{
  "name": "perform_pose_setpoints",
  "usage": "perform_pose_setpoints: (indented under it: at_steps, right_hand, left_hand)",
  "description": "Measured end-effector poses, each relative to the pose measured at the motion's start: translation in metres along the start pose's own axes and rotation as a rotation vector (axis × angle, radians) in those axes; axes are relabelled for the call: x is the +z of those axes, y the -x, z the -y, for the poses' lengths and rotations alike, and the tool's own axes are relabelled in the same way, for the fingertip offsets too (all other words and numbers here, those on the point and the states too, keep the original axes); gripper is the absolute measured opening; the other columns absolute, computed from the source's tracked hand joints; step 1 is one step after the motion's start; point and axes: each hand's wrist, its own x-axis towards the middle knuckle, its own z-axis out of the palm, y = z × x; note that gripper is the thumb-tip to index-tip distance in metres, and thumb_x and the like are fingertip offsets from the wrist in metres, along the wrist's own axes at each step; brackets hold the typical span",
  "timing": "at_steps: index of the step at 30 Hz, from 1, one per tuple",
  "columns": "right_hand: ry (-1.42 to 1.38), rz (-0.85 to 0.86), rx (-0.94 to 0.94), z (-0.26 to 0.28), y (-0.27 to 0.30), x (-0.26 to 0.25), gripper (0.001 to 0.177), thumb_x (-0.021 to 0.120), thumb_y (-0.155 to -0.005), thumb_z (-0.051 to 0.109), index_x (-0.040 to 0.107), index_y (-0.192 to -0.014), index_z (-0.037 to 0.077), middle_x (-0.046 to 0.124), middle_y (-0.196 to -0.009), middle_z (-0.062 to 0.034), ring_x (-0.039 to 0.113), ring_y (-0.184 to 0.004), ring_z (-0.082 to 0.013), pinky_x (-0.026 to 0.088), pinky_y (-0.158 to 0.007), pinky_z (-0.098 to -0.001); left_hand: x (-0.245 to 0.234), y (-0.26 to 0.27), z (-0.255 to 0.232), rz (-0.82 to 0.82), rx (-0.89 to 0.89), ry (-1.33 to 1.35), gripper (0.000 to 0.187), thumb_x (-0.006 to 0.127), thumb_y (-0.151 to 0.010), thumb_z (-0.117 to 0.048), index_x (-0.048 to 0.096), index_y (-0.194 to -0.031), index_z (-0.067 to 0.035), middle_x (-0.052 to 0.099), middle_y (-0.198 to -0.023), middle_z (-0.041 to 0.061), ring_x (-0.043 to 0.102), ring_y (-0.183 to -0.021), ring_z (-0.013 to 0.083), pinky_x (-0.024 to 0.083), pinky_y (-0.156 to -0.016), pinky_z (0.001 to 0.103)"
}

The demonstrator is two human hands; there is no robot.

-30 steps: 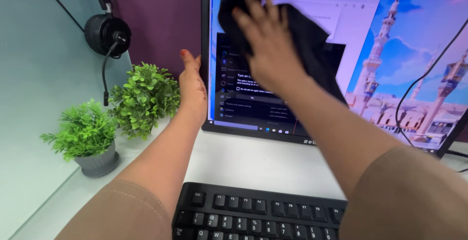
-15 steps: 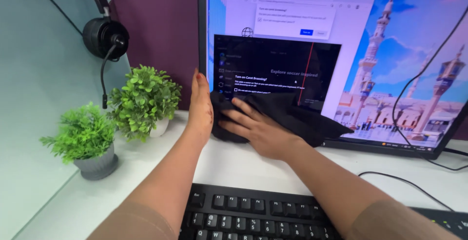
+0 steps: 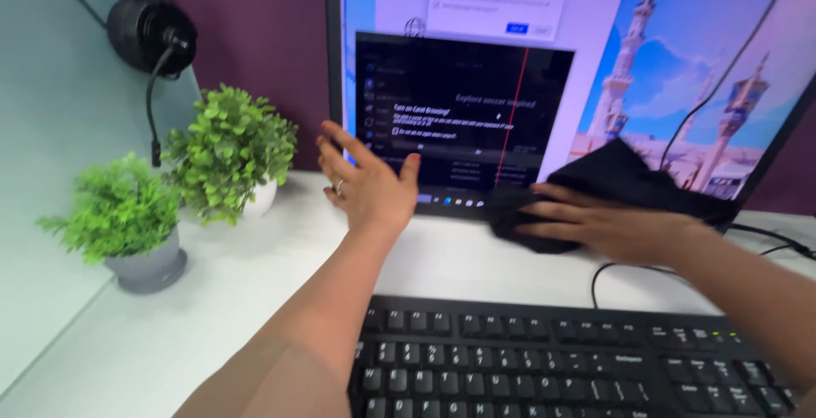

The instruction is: The recorder uses a black cloth to wipe down a keyboard, a monitor screen, and a webcam.

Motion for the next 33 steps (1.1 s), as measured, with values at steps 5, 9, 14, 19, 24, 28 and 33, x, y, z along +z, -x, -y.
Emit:
perform_pose_setpoints:
  at_steps: [5, 9, 14, 19, 24, 28, 33]
  right_hand:
    - [0.054, 0.148, 0.105, -0.001, 0.002, 0.013, 0.102, 0.059, -0.074, -0.001, 0.016, -0.163, 0.022, 0.011, -0.172, -0.0011, -0.002, -0.157, -0.03, 0.007, -0.119, -0.0449]
    - [0.0, 0.018, 0.13, -0.001, -0.025, 0.022, 0.099, 0.052, -0.074, -0.005, 0.018, -0.163, 0.023, 0.011, -0.172, -0.0019, 0.001, -0.159, -0.0286, 0.011, -0.121, -0.0435]
    - [-0.079, -0.199, 0.08, 0.005, -0.069, 0.02, 0.085, 0.051, -0.082, 0.0, 0.024, -0.16, 0.02, 0.015, -0.17, -0.0033, 0.006, -0.157, -0.0281, 0.015, -0.123, -0.0479]
    - [0.06, -0.525, 0.059, 0.036, -0.122, -0.029, 0.066, 0.053, -0.086, 0.011, 0.036, -0.15, 0.011, 0.038, -0.156, -0.0127, 0.032, -0.145, -0.0299, 0.03, -0.11, -0.0538]
    - [0.081, -0.665, 0.157, 0.038, -0.12, -0.028, 0.039, 0.059, -0.085, 0.013, 0.064, -0.123, 0.006, 0.061, -0.127, -0.0137, 0.055, -0.116, -0.028, 0.043, -0.1, -0.0438]
    - [-0.006, -0.617, 0.169, 0.027, -0.059, -0.003, 0.069, 0.068, -0.069, 0.039, 0.067, -0.131, 0.009, 0.061, -0.124, -0.0083, 0.055, -0.118, -0.0268, 0.042, -0.099, -0.0445]
    - [-0.001, -0.395, 0.339, 0.014, 0.003, 0.012, 0.043, 0.068, -0.077, 0.008, 0.069, -0.12, 0.013, 0.062, -0.116, -0.0056, 0.063, -0.107, -0.0265, 0.053, -0.087, -0.0405]
  left_hand:
    - [-0.012, 0.009, -0.017, 0.032, 0.051, -0.169, 0.128, 0.078, -0.086, -0.047, -0.018, -0.151, 0.008, -0.02, -0.163, 0.029, -0.006, -0.154, 0.048, 0.012, -0.121, 0.064]
    - [-0.018, 0.003, -0.015, -0.025, 0.292, -0.348, 0.119, 0.081, -0.084, -0.043, 0.006, -0.147, 0.025, -0.02, -0.161, 0.031, -0.007, -0.154, 0.0486, 0.011, -0.123, 0.064]
    - [-0.028, 0.0, 0.0, -0.077, 0.433, -0.462, 0.112, 0.082, -0.08, -0.043, 0.021, -0.147, 0.023, -0.007, -0.16, 0.032, 0.002, -0.152, 0.0477, 0.017, -0.118, 0.065]
    - [-0.039, -0.015, 0.019, -0.153, 0.683, -0.61, 0.073, 0.08, -0.08, -0.019, 0.045, -0.138, 0.006, 0.034, -0.148, 0.025, 0.034, -0.14, 0.0422, 0.035, -0.111, 0.057]
    - [-0.034, -0.014, 0.04, 0.226, 0.843, -0.703, 0.031, 0.069, -0.077, 0.005, 0.063, -0.105, -0.006, 0.065, -0.111, 0.012, 0.066, -0.109, 0.0313, 0.058, -0.086, 0.042]
    - [-0.037, -0.016, 0.051, 0.26, 0.809, -0.674, 0.031, 0.066, -0.078, 0.009, 0.063, -0.105, -0.004, 0.066, -0.11, 0.014, 0.069, -0.104, 0.0325, 0.061, -0.08, 0.042]
    - [-0.042, -0.015, 0.049, 0.322, 0.772, -0.672, 0.031, 0.061, -0.081, 0.013, 0.063, -0.108, -0.002, 0.066, -0.114, 0.015, 0.068, -0.108, 0.0339, 0.061, -0.083, 0.042]
